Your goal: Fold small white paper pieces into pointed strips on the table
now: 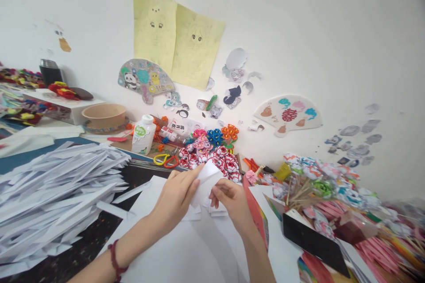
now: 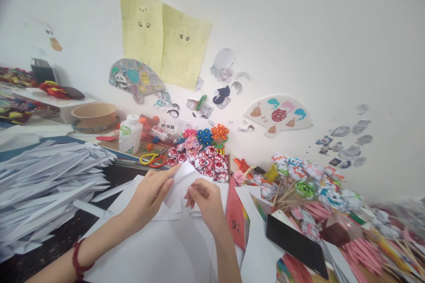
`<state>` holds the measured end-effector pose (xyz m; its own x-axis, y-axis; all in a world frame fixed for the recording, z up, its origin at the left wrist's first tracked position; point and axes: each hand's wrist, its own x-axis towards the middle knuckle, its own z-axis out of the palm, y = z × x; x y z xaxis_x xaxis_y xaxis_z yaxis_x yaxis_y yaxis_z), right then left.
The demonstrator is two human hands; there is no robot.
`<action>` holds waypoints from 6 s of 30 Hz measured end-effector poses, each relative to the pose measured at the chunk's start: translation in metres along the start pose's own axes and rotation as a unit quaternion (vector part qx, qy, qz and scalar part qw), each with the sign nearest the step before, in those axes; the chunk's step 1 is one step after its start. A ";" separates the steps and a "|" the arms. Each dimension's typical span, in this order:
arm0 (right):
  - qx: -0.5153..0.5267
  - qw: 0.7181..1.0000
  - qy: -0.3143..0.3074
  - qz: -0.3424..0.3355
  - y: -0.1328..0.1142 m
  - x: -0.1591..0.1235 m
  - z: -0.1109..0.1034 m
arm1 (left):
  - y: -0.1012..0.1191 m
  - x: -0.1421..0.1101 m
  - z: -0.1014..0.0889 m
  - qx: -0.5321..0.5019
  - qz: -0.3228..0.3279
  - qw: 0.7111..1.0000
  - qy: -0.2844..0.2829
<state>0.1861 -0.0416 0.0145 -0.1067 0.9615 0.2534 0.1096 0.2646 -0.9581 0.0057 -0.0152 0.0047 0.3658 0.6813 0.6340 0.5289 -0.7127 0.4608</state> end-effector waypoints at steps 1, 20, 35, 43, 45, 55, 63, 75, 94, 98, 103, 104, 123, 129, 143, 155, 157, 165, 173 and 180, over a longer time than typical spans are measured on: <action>-0.001 1.000 0.003 -0.001 0.000 0.000 0.000 | 0.000 -0.001 0.000 -0.001 -0.002 1.000 0.007; 0.039 0.993 0.090 0.066 0.013 0.003 -0.001 | 0.003 0.003 -0.003 -0.199 -0.098 0.973 -0.063; -0.009 0.996 0.061 0.062 0.008 0.002 0.000 | -0.006 0.012 -0.007 -0.321 -0.200 0.917 -0.128; -0.070 0.996 -0.039 0.037 0.004 0.000 0.006 | 0.001 0.014 -0.012 -0.270 -0.175 0.940 -0.110; -0.074 0.995 -0.050 0.033 0.002 0.000 0.007 | 0.000 0.014 -0.012 -0.257 -0.167 0.944 -0.118; -0.043 0.994 -0.089 0.035 0.004 -0.001 0.007 | -0.001 0.011 -0.010 -0.271 -0.117 0.941 -0.168; -0.004 0.997 -0.076 0.017 0.001 -0.004 0.010 | 0.006 0.009 -0.014 -0.283 -0.114 0.945 -0.117; -0.001 0.999 -0.035 -0.001 0.001 -0.004 0.016 | 0.011 0.008 -0.014 -0.268 -0.093 0.957 -0.062; -0.082 0.997 0.011 -0.009 0.005 -0.001 0.005 | -0.001 0.011 -0.014 -0.208 -0.120 0.968 -0.079; -0.084 0.996 0.038 0.004 0.011 0.001 0.005 | -0.002 0.010 -0.009 -0.200 -0.139 0.967 -0.071; -0.065 0.997 0.048 0.010 0.013 0.000 0.007 | -0.001 0.009 -0.007 -0.226 -0.159 0.959 -0.056; -0.062 0.997 0.047 0.010 0.013 0.000 0.007 | -0.001 0.009 -0.007 -0.232 -0.162 0.958 -0.056; -0.086 0.994 0.061 0.013 0.013 0.001 0.006 | -0.004 0.010 -0.007 -0.207 -0.161 0.963 -0.061; -0.113 0.990 0.080 0.015 0.035 0.009 -0.004 | -0.026 0.007 0.010 -0.117 -0.170 0.975 -0.078; -0.082 0.983 0.066 0.149 0.099 0.019 -0.013 | -0.059 -0.006 0.050 -0.118 -0.233 0.963 -0.071; -0.141 0.968 0.118 0.173 0.093 0.018 -0.006 | -0.066 -0.011 0.060 -0.142 -0.257 0.954 -0.057; -0.146 0.966 0.120 0.176 0.092 0.018 -0.005 | -0.066 -0.011 0.060 -0.143 -0.258 0.954 -0.055; -0.151 0.964 0.128 0.175 0.092 0.016 -0.005 | -0.066 -0.011 0.060 -0.150 -0.263 0.952 -0.048; -0.142 0.966 0.129 0.174 0.090 0.014 -0.005 | -0.065 -0.013 0.062 -0.162 -0.264 0.950 -0.038; -0.102 0.972 0.128 0.168 0.095 0.013 -0.007 | -0.069 -0.015 0.063 -0.172 -0.263 0.949 -0.018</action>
<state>0.2017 -0.0030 -0.0726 0.2161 0.9762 -0.0203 0.2914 -0.0843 -0.9529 0.0123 0.0342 -0.0760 0.1490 0.9588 0.2418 0.3668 -0.2807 0.8870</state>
